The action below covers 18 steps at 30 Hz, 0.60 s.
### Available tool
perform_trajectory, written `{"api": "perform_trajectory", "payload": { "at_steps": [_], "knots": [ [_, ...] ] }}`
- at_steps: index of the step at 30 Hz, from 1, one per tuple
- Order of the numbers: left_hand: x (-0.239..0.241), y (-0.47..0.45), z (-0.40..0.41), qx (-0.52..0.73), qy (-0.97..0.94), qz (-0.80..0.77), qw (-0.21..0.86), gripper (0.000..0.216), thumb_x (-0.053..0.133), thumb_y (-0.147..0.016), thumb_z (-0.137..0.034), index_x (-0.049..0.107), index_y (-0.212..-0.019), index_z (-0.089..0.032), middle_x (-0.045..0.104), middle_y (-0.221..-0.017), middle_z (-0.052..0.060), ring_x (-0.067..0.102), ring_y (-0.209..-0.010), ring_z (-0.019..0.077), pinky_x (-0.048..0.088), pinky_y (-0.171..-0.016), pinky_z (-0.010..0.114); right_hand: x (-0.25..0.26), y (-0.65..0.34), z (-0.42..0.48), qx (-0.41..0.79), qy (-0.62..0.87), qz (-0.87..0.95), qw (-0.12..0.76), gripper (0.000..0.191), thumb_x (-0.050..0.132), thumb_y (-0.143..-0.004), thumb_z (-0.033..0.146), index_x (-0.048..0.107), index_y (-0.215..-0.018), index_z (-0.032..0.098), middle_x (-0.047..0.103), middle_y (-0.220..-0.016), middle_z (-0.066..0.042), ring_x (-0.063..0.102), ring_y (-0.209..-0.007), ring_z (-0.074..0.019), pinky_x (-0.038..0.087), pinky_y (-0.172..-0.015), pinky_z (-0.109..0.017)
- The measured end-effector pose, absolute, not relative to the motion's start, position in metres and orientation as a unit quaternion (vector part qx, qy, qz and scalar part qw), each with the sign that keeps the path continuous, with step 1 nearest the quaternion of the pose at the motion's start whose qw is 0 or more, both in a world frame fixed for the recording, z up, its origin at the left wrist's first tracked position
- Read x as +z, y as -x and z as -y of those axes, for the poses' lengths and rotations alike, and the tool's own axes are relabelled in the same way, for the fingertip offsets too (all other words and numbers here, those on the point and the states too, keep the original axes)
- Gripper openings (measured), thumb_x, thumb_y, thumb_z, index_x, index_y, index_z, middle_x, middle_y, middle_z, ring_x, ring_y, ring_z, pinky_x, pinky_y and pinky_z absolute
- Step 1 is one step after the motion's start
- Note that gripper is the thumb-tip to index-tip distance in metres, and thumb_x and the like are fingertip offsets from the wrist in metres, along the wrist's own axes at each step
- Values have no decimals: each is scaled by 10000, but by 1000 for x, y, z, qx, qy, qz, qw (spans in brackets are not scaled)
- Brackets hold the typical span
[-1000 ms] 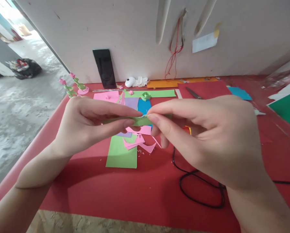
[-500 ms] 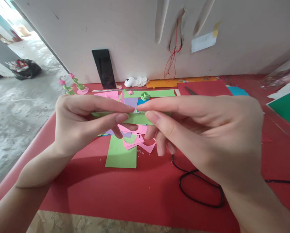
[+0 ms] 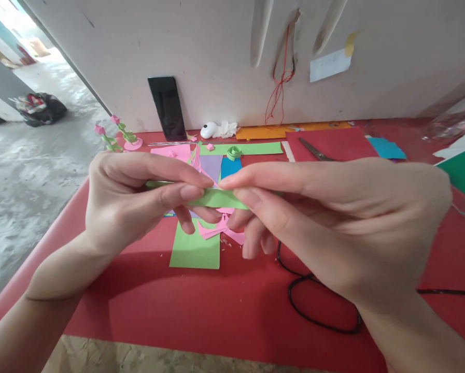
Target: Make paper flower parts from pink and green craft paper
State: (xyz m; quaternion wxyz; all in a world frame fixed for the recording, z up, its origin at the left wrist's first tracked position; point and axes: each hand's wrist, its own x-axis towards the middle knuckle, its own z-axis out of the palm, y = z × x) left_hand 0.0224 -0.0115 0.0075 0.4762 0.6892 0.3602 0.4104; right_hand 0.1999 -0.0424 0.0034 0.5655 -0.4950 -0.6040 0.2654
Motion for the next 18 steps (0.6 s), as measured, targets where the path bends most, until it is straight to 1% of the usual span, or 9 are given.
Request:
{"api": "perform_trajectory", "payload": {
  "at_steps": [2,5,9,11,14,18],
  "knots": [
    [7,-22,11,425,-682,-358,476,155,595,-831,-259,736,-895,-240,710,-722,-120,736,-747,122,527,-532,66,5,-199,43,277,486,605,568,108,685,-788,254,743,-795,344,642,-567,56,564,-399,-83,428,-308,-220],
    [8,-22,10,435,-676,-353,479,130,610,-828,-246,732,-871,-230,733,-802,-105,740,-794,135,527,-517,65,7,-200,40,320,446,624,556,171,665,-786,166,738,-833,314,640,-564,57,549,-380,-74,400,-276,-191],
    [9,-20,10,440,-680,-358,465,130,612,-831,-256,733,-876,-241,739,-882,-107,739,-829,132,539,-546,78,9,-202,34,384,403,634,537,211,662,-758,137,740,-848,311,641,-559,58,538,-345,-101,373,-224,-207],
    [12,-19,10,428,-687,-366,459,131,615,-834,-264,735,-884,-247,738,-882,-105,741,-817,134,543,-549,87,9,-200,33,381,410,622,547,206,660,-752,140,742,-840,306,631,-542,61,539,-348,-103,387,-233,-208],
    [20,-17,11,390,-699,-380,464,110,644,-820,-231,738,-876,-238,743,-862,-96,744,-756,138,551,-530,104,8,-197,36,347,437,607,566,193,663,-749,141,743,-794,311,641,-544,63,555,-375,-90,414,-272,-188],
    [30,-17,13,376,-693,-387,477,94,655,-807,-200,738,-849,-215,751,-854,-91,742,-717,137,561,-517,110,6,-195,38,318,459,602,571,199,664,-760,142,749,-773,322,633,-524,70,535,-358,-72,413,-286,-183]
  ]
}}
